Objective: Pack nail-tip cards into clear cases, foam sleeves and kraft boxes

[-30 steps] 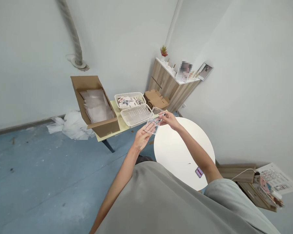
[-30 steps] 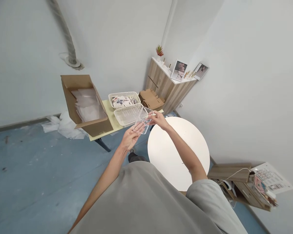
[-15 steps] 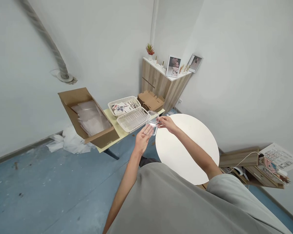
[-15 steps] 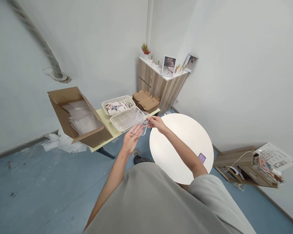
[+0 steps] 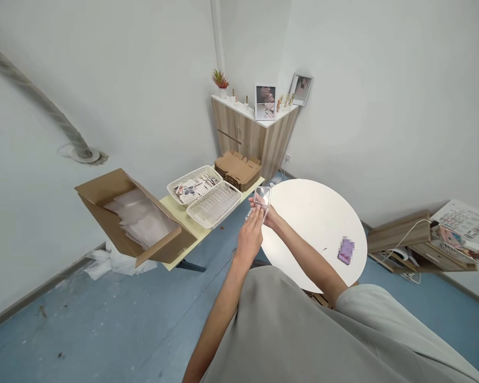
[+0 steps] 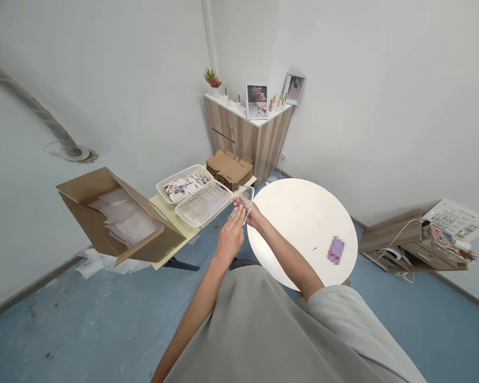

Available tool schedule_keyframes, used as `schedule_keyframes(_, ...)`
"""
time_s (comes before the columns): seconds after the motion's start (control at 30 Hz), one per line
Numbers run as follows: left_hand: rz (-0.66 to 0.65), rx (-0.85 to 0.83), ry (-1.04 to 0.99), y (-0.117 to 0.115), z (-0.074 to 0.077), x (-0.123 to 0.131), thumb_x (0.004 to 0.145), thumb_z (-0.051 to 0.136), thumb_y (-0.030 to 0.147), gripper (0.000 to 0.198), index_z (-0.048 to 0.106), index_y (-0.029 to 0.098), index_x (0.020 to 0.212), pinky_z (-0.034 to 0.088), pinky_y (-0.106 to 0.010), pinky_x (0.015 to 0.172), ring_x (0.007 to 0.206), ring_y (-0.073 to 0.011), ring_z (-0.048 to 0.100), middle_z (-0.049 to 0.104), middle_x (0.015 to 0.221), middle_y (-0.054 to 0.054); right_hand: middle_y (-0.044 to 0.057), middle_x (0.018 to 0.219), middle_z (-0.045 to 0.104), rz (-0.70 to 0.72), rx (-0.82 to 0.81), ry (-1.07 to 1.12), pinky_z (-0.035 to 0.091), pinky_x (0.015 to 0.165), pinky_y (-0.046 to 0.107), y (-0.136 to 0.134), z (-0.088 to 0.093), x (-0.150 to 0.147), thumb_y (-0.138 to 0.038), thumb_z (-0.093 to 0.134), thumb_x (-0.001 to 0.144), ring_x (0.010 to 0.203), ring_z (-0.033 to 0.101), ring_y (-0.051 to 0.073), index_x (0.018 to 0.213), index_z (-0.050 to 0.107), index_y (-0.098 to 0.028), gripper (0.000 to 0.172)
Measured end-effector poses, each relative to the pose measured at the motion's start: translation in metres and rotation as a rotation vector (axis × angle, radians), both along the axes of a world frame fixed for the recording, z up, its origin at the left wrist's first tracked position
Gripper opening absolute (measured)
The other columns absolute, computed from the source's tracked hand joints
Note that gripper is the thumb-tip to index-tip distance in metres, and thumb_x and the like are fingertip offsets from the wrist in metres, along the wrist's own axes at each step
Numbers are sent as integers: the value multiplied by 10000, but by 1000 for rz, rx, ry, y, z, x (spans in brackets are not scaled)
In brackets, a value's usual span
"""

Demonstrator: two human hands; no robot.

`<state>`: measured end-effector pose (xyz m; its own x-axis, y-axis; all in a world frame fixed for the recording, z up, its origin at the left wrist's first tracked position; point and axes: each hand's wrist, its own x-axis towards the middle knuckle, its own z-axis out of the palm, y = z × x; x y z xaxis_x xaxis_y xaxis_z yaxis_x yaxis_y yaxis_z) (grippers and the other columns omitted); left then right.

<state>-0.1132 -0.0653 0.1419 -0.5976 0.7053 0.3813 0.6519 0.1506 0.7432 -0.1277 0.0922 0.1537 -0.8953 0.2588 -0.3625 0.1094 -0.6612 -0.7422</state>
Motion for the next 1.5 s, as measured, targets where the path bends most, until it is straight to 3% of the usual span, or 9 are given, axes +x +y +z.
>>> schedule_keyframes(0.13, 20, 99, -191, 6, -4, -9, 913, 520, 26, 768, 612, 226, 1650, 344, -475, 1418, 1657, -281, 466, 543, 1733, -63, -6, 734, 730, -94, -70, -35, 555, 609, 227, 8, -15, 3, -484, 828, 1003, 644, 660, 126, 920, 754, -194, 311)
schedule_keyframes(0.3, 7, 247, -700, 15, -21, -34, 866, 681, 143, 706, 692, 248, 1565, 402, -512, 1376, 1564, -331, 589, 674, 1614, -78, 10, 828, 773, -193, -85, -41, 533, 633, 197, 21, -39, 18, -224, 822, 965, 652, 606, 91, 887, 787, -184, 93)
schedule_keyframes(0.4, -65, 328, -1012, 25, -40, -52, 840, 782, 245, 696, 690, 178, 1526, 414, -551, 1358, 1540, -360, 611, 673, 1601, -172, 3, 849, 771, -215, -72, -56, 479, 585, 182, 28, -56, 29, -235, 916, 885, 624, 556, 67, 893, 797, -178, 133)
schedule_keyframes(0.5, -102, 307, -1201, 36, -57, -68, 800, 869, 278, 775, 660, 148, 1535, 383, -582, 1366, 1566, -389, 578, 612, 1645, -245, 15, 912, 800, -262, -33, -101, 472, 603, 181, 36, -73, 34, -324, 980, 824, 700, 621, 77, 961, 827, -185, 248)
schedule_keyframes(0.67, 13, 135, -1298, 47, -74, -92, 812, 839, 171, 820, 600, 183, 1597, 373, -548, 1367, 1649, -389, 465, 487, 1755, -223, 39, 929, 813, -410, 4, -282, 546, 733, 200, 59, -106, 28, -323, 988, 807, 804, 709, 110, 946, 837, -176, 253)
schedule_keyframes(0.87, 123, 47, -1268, 39, -87, -125, 905, 734, 192, 724, 576, 187, 1612, 412, -520, 1345, 1648, -350, 473, 474, 1761, -236, 39, 799, 765, -535, 125, -637, 533, 653, 213, 89, -156, 27, -259, 942, 831, 644, 616, 94, 797, 749, -160, 220)
schedule_keyframes(1.1, 137, -56, -1234, 41, -90, -161, 946, 721, 246, 669, 591, 209, 1602, 444, -489, 1334, 1635, -320, 500, 499, 1754, -208, 25, 736, 732, -561, 216, -888, 574, 667, 235, 104, -203, 35, -245, 935, 810, 678, 640, 126, 763, 678, -189, 268)
schedule_keyframes(1.33, 169, -30, -1271, 48, -85, -180, 919, 728, 214, 652, 620, 202, 1563, 454, -490, 1330, 1616, -316, 527, 535, 1730, -196, 69, 804, 763, -445, 424, -1125, 607, 792, 315, 114, -201, 46, -351, 883, 827, 864, 747, 224, 819, 707, -196, 235)
schedule_keyframes(1.5, 370, 59, -1319, 41, -86, -203, 901, 687, 120, 641, 616, 141, 1538, 462, -448, 1322, 1596, -297, 553, 547, 1714, -220, 173, 1179, 818, -306, 702, -1099, 567, 1031, 383, 122, -175, 17, -364, 788, 904, 1186, 751, 306, 1021, 771, -183, 216)
